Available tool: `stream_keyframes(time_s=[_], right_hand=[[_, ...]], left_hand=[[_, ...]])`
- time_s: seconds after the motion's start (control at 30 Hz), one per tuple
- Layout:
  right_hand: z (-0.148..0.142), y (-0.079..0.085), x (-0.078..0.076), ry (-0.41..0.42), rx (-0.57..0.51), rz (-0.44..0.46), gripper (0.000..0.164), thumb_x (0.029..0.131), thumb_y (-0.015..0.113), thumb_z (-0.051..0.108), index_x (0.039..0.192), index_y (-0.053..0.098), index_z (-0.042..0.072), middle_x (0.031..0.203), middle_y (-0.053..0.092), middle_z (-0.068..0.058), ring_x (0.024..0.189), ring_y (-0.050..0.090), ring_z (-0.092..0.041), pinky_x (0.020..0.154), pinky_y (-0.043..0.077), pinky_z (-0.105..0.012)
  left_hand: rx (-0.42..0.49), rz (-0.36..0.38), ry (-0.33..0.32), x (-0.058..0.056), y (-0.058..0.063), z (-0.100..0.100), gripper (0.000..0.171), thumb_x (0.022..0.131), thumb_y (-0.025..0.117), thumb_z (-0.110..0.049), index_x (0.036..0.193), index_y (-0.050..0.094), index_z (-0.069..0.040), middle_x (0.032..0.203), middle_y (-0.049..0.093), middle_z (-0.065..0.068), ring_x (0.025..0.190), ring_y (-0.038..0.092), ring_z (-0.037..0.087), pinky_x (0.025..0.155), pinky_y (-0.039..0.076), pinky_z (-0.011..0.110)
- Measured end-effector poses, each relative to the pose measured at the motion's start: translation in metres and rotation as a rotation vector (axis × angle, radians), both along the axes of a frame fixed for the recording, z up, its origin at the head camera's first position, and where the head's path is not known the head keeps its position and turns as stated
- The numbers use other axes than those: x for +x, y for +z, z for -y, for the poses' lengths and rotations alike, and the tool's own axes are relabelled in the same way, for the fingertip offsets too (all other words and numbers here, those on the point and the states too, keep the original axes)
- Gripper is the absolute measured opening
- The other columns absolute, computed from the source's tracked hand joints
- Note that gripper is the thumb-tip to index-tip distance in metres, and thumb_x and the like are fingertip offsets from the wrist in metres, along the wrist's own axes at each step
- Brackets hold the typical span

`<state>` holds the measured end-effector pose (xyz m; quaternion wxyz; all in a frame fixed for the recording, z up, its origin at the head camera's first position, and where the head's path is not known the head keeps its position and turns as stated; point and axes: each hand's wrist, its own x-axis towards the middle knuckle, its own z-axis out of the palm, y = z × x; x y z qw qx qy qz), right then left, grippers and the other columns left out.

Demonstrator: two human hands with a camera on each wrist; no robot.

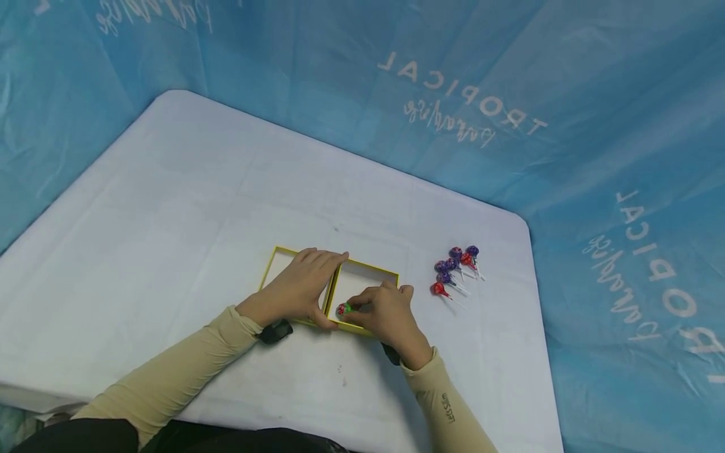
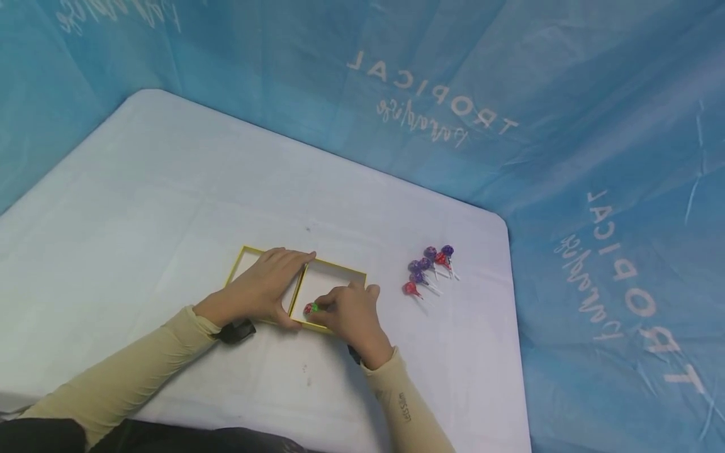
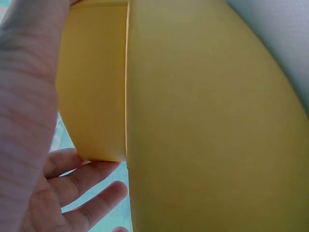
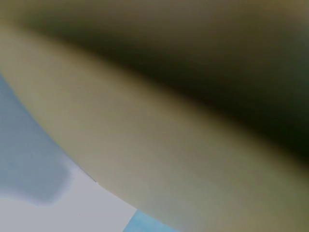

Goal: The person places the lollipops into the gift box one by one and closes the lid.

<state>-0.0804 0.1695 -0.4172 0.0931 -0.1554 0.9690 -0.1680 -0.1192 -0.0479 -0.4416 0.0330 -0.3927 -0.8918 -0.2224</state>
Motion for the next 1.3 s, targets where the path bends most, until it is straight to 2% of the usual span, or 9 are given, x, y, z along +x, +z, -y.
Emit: stream_keyframes(time_s=[0.27, 0.4, 0.6, 0.83, 1.1, 1.3], right_hand=[[-0.003, 0.0, 0.004, -0.041, -0.031, 0.011, 0.027, 0.076, 0.087, 0.043, 0.094, 0.083, 0.024, 0.09, 0.077, 0.011, 0.077, 0.045, -0.011, 0.075, 0.021, -0.043], [-0.004, 0.001, 0.007, -0.021, -0.026, -0.051, 0.027, 0.076, 0.087, 0.041, 0.096, 0.083, 0.023, 0.091, 0.077, 0.011, 0.078, 0.047, -0.012, 0.074, 0.021, -0.043], [-0.007, 0.006, 0.01, 0.02, -0.03, -0.163, 0.027, 0.078, 0.086, 0.04, 0.099, 0.083, 0.023, 0.093, 0.076, 0.012, 0.083, 0.052, -0.015, 0.074, 0.021, -0.046], [-0.016, 0.017, 0.013, -0.001, -0.115, -0.198, 0.027, 0.078, 0.087, 0.035, 0.1, 0.083, 0.021, 0.094, 0.076, 0.012, 0.082, 0.049, -0.013, 0.073, 0.02, -0.045], [-0.029, 0.022, 0.014, -0.027, -0.146, -0.266, 0.023, 0.079, 0.087, 0.031, 0.099, 0.083, 0.021, 0.094, 0.076, 0.012, 0.082, 0.05, -0.01, 0.072, 0.019, -0.043], [-0.037, 0.023, 0.014, -0.051, -0.188, -0.269, 0.02, 0.081, 0.086, 0.03, 0.098, 0.083, 0.021, 0.096, 0.076, 0.012, 0.08, 0.053, -0.018, 0.074, 0.017, -0.047]], left_hand=[[0.0, 0.02, 0.006, 0.003, -0.006, -0.004, 0.128, 0.056, 0.087, -0.07, 0.152, 0.037, -0.002, 0.143, 0.053, 0.012, 0.132, 0.051, 0.027, 0.112, 0.038, 0.052], [-0.004, 0.035, 0.007, 0.003, -0.008, -0.005, 0.128, 0.056, 0.086, -0.071, 0.152, 0.037, -0.002, 0.144, 0.052, 0.012, 0.133, 0.05, 0.027, 0.112, 0.038, 0.051], [0.009, 0.003, 0.01, 0.002, -0.008, -0.005, 0.128, 0.056, 0.086, -0.072, 0.152, 0.038, -0.002, 0.143, 0.053, 0.012, 0.132, 0.051, 0.026, 0.112, 0.038, 0.051], [0.024, -0.001, 0.01, 0.001, -0.008, -0.004, 0.128, 0.055, 0.086, -0.071, 0.151, 0.039, -0.002, 0.142, 0.054, 0.012, 0.132, 0.051, 0.026, 0.112, 0.039, 0.051], [0.019, 0.029, 0.017, 0.0, -0.006, -0.002, 0.127, 0.056, 0.087, -0.069, 0.152, 0.038, -0.003, 0.144, 0.053, 0.012, 0.133, 0.05, 0.026, 0.113, 0.037, 0.052], [0.021, 0.032, 0.014, 0.0, -0.003, -0.002, 0.127, 0.056, 0.088, -0.067, 0.152, 0.038, -0.002, 0.143, 0.053, 0.012, 0.133, 0.05, 0.027, 0.112, 0.037, 0.053]])
